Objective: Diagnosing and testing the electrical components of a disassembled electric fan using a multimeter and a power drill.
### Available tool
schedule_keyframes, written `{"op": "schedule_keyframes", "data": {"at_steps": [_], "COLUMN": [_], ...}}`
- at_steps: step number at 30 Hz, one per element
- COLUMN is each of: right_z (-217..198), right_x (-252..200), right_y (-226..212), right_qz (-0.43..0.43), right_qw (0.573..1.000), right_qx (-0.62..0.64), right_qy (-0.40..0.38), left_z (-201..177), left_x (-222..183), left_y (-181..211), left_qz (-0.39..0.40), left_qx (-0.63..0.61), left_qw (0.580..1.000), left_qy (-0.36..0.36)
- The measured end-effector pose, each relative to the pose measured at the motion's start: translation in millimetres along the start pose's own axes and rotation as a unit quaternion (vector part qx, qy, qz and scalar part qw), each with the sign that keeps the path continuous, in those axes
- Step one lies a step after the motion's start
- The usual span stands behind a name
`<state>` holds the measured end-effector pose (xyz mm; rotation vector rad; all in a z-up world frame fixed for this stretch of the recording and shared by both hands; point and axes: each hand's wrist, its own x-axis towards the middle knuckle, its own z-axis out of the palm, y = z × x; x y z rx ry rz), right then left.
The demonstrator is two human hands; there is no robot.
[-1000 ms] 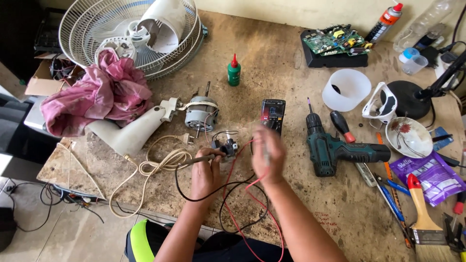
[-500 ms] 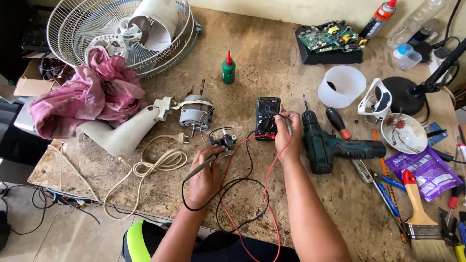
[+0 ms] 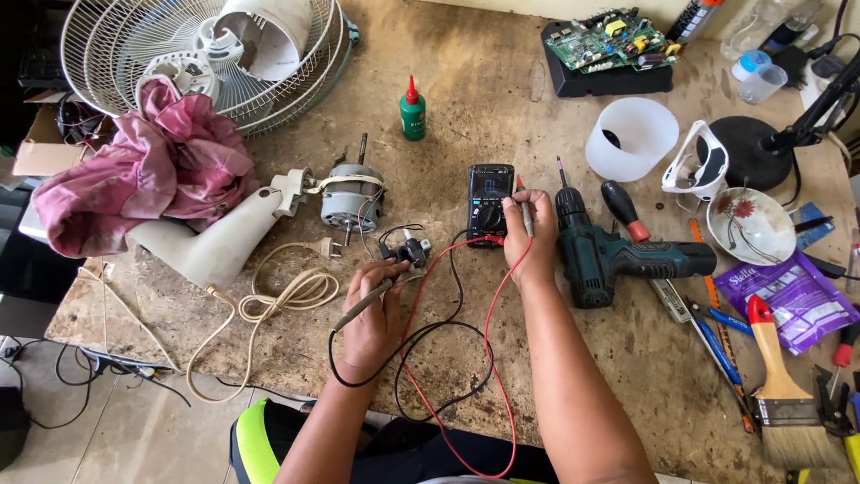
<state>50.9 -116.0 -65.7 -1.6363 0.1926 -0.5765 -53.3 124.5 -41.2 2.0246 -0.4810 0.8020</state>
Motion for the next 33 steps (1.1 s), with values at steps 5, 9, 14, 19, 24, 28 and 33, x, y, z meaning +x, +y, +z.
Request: {"op": "schedule_keyframes", "data": {"at_steps": [5, 9, 14, 19, 24, 28, 33], "right_z": [-1.2, 0.2, 0.5, 1.1, 1.2, 1.0, 1.1], "right_x": [0.2, 0.0, -3.8, -1.2, -2.8, -1.9, -4.1], "right_y": [-0.4, 4.0, -10.8, 0.3, -6.1, -1.3, -11.4], "right_qz": [0.031, 0.026, 0.023, 0.02, 0.019, 0.013, 0.006], "right_qw": [0.999, 0.999, 1.0, 1.0, 1.0, 1.0, 1.0], "right_qx": [0.036, 0.03, 0.01, -0.003, 0.0, 0.005, 0.013], "right_qy": [0.002, 0.005, 0.006, 0.012, 0.014, 0.007, 0.001], "left_z": [-0.2, -0.9, -1.3, -2.5, -0.2, -1.2, -0.2], "left_x": [0.8, 0.7, -0.4, 0.1, -1.7, -0.2, -2.1], "left_y": [2.4, 2.3, 0.9, 2.5, -0.2, 2.2, -0.3], "left_qz": [-0.004, 0.003, -0.013, -0.019, -0.015, -0.01, -0.013], "left_qx": [-0.002, 0.004, 0.001, 0.003, 0.006, 0.013, 0.013], "left_qw": [1.0, 1.0, 1.0, 1.0, 1.0, 1.0, 1.0], "left_qy": [0.001, 0.001, -0.01, -0.014, -0.012, -0.013, -0.01]}}
